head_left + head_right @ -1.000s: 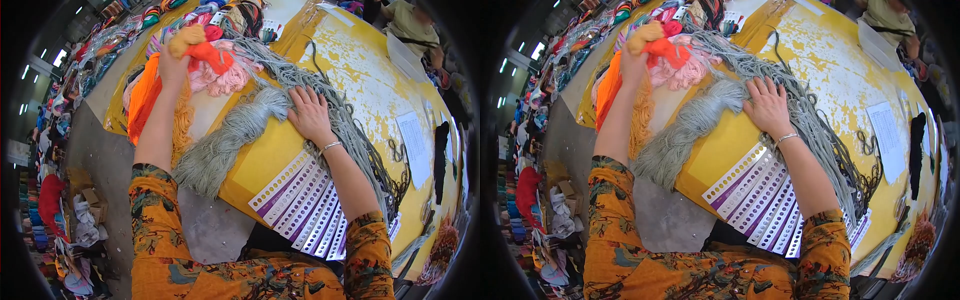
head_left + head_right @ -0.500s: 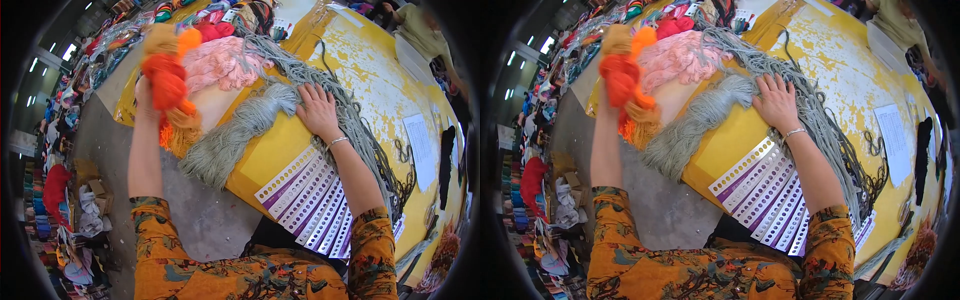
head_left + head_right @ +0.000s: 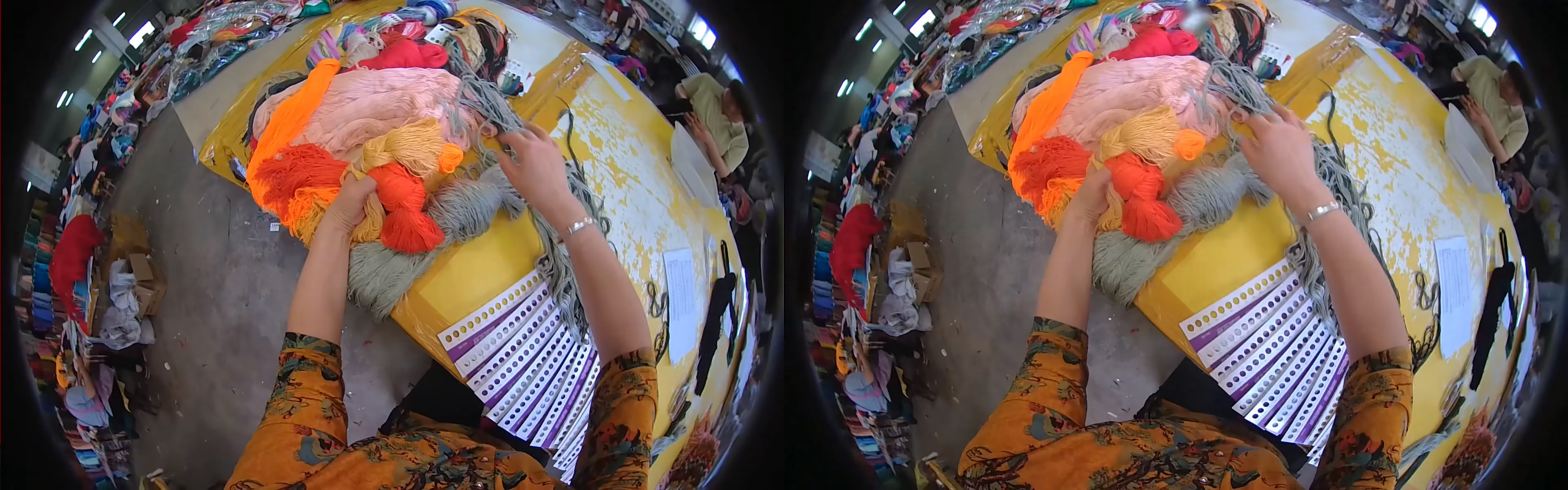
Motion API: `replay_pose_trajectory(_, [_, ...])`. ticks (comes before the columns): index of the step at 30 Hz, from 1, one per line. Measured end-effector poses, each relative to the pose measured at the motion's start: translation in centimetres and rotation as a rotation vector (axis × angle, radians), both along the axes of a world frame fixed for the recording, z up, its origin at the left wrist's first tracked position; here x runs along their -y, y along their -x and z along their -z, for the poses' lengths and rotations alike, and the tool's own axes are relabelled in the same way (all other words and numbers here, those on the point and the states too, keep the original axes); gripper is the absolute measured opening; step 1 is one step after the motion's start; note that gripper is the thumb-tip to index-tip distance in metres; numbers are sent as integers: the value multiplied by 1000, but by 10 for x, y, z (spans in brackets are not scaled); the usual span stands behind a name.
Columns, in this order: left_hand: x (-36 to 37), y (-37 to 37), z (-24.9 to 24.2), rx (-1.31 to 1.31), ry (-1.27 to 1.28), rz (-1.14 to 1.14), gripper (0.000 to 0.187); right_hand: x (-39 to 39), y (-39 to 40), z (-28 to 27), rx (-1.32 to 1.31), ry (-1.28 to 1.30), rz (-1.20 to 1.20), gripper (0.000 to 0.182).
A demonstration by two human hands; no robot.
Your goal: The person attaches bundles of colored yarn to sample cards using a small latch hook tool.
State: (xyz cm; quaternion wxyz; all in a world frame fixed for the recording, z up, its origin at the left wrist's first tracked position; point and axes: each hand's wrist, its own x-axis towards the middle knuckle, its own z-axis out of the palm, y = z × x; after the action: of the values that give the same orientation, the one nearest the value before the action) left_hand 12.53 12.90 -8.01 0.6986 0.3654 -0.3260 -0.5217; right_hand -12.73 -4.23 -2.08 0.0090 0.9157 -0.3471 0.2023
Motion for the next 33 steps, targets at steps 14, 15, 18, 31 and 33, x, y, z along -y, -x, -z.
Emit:
replay_pose_trajectory(14, [2,-12,6,91,12,87,64,32,-191,16,-150,151,-70,82])
replay_pose_trajectory(15, [3,-12,8,115,22,109,63,29,-191,18,-154,151,-73,82])
replay_pose_trajectory(18, [3,-13,7,111,5,137,61,18,-187,5,-292,165,-26,41])
replay_pose_trajectory(31, [0,-12,2,113,48,126,56,35,-196,-139,523,-550,-291,27])
replay_pose_trajectory(33, [1,-14,5,123,11,139,57,32,-199,-155,852,-1019,-353,28])
